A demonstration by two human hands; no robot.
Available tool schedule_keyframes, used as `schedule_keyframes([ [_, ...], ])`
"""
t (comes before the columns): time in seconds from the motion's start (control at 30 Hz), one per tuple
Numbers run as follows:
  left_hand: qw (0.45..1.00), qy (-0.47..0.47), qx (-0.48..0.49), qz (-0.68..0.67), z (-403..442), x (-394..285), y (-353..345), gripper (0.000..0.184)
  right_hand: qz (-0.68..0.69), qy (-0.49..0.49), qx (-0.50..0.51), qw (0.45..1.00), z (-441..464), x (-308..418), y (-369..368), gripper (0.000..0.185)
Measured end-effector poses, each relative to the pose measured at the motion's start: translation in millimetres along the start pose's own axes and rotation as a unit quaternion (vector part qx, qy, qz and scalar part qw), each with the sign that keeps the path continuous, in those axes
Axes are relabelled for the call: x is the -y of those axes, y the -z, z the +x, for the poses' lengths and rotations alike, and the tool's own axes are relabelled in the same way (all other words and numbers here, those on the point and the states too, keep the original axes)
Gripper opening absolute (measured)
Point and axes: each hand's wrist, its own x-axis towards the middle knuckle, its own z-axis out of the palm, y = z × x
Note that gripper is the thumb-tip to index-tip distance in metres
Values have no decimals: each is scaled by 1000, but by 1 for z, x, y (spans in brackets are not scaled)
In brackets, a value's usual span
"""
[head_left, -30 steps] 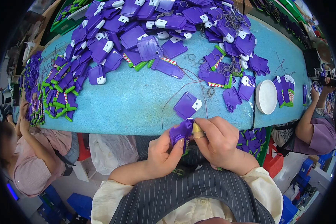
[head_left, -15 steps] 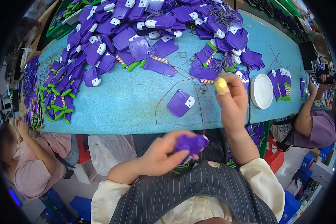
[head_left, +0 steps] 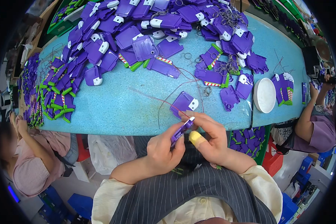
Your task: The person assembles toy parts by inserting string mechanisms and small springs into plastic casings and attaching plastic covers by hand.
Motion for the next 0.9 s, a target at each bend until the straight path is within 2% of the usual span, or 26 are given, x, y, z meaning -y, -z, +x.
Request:
schedule_keyframes([
  [0.07, 999, 27, 4, -22, 0, 2, 1, 33, 25, -4, -4, 1000, 2, -2, -1, 33],
  [0.17, 999, 5, -5, -40, 1, 6, 0, 33, -48, 20, 1, 999, 4, -14, -4, 33],
  [0.23, 994, 77, 22, -70, -5, 8, 1, 30, -73, 25, -2, 997, 4, -16, -7, 33],
  [0.27, 994, 78, 22, -71, -5, 8, 1, 30, -73, 23, -2, 997, 4, -16, -9, 33],
  [0.3, 963, 160, 7, -216, -5, 7, -1, 29, -96, 32, -14, 995, 5, -15, -13, 33],
  [0.33, 905, 236, -8, -355, -4, 6, -1, 28, -118, 42, -27, 992, 7, -15, -17, 32],
  [0.37, 870, 238, 16, -431, -6, 7, 0, 31, -121, 71, -50, 989, 11, -14, -21, 32],
  [0.4, 870, 237, 15, -431, -5, 7, -1, 31, -121, 71, -50, 989, 11, -15, -24, 32],
  [0.47, 872, 215, -2, -440, -3, 6, -6, 34, -67, -14, -39, 997, 10, -16, -27, 29],
  [0.6, 871, 216, 2, -441, -4, 9, -8, 34, -160, 44, -48, 985, 21, -10, -21, 25],
  [0.7, 886, 226, 49, -402, -6, 12, -2, 34, -167, -39, 69, 983, 30, 1, 1, 22],
  [0.73, 867, 236, 50, -435, -6, 11, 2, 34, -168, -36, 66, 983, 39, 8, 12, 22],
  [0.8, 849, 243, 53, -465, -3, 9, 11, 34, -194, 53, 29, 979, 59, 17, 35, 23],
  [0.87, 811, 301, 44, -500, 3, 5, 20, 34, -385, 104, -115, 910, 81, 11, 51, 28],
  [0.9, 821, 292, 49, -489, 3, 6, 20, 34, -486, 84, -131, 860, 94, 5, 55, 24],
])
